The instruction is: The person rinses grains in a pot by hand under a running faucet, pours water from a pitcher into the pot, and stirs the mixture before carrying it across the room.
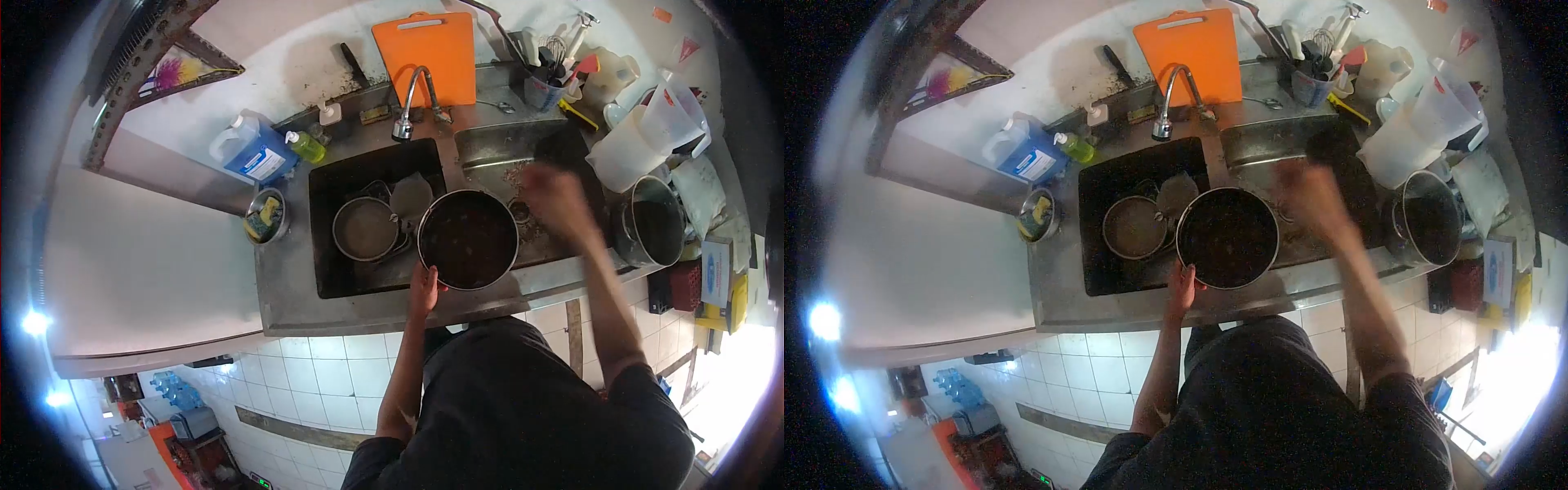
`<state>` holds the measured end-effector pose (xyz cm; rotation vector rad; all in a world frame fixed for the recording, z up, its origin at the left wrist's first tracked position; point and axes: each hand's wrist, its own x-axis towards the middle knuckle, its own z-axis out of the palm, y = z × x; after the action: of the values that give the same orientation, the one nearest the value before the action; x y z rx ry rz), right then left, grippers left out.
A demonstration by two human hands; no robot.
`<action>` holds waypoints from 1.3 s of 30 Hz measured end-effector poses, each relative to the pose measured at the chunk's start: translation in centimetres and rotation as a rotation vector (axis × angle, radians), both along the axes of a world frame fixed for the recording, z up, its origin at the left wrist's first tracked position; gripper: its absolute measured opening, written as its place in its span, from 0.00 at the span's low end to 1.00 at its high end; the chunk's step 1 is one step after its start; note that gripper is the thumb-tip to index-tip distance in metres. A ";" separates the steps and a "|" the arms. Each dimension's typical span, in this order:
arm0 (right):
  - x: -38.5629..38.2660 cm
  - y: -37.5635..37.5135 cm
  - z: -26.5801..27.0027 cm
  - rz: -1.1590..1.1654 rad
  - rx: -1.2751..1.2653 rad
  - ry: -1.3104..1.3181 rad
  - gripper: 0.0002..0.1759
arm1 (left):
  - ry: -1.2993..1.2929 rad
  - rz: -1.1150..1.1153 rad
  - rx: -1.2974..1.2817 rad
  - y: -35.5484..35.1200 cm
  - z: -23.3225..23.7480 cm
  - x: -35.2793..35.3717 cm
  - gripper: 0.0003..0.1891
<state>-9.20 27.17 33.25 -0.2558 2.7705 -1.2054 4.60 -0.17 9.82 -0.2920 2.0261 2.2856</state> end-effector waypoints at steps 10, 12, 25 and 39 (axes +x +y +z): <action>2.2 -18.3 -18.0 0.148 -0.085 0.101 0.21 | 0.105 0.025 -0.120 -0.9 1.7 -0.2 0.38; 3.4 -18.1 -18.9 0.162 -0.130 0.177 0.20 | -0.091 -0.057 0.099 -1.7 1.2 -0.3 0.38; 6.2 -11.6 -18.0 0.742 -0.137 -0.007 0.14 | -0.195 -0.149 0.254 -3.5 3.0 -1.0 0.30; 4.7 -8.3 -16.2 0.903 0.166 -0.294 0.11 | -0.180 -0.113 0.057 -3.3 6.2 -1.3 0.30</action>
<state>-4.55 18.89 17.06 -1.0587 2.0549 -0.6895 3.26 -3.48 16.00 -0.3554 1.8392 2.1606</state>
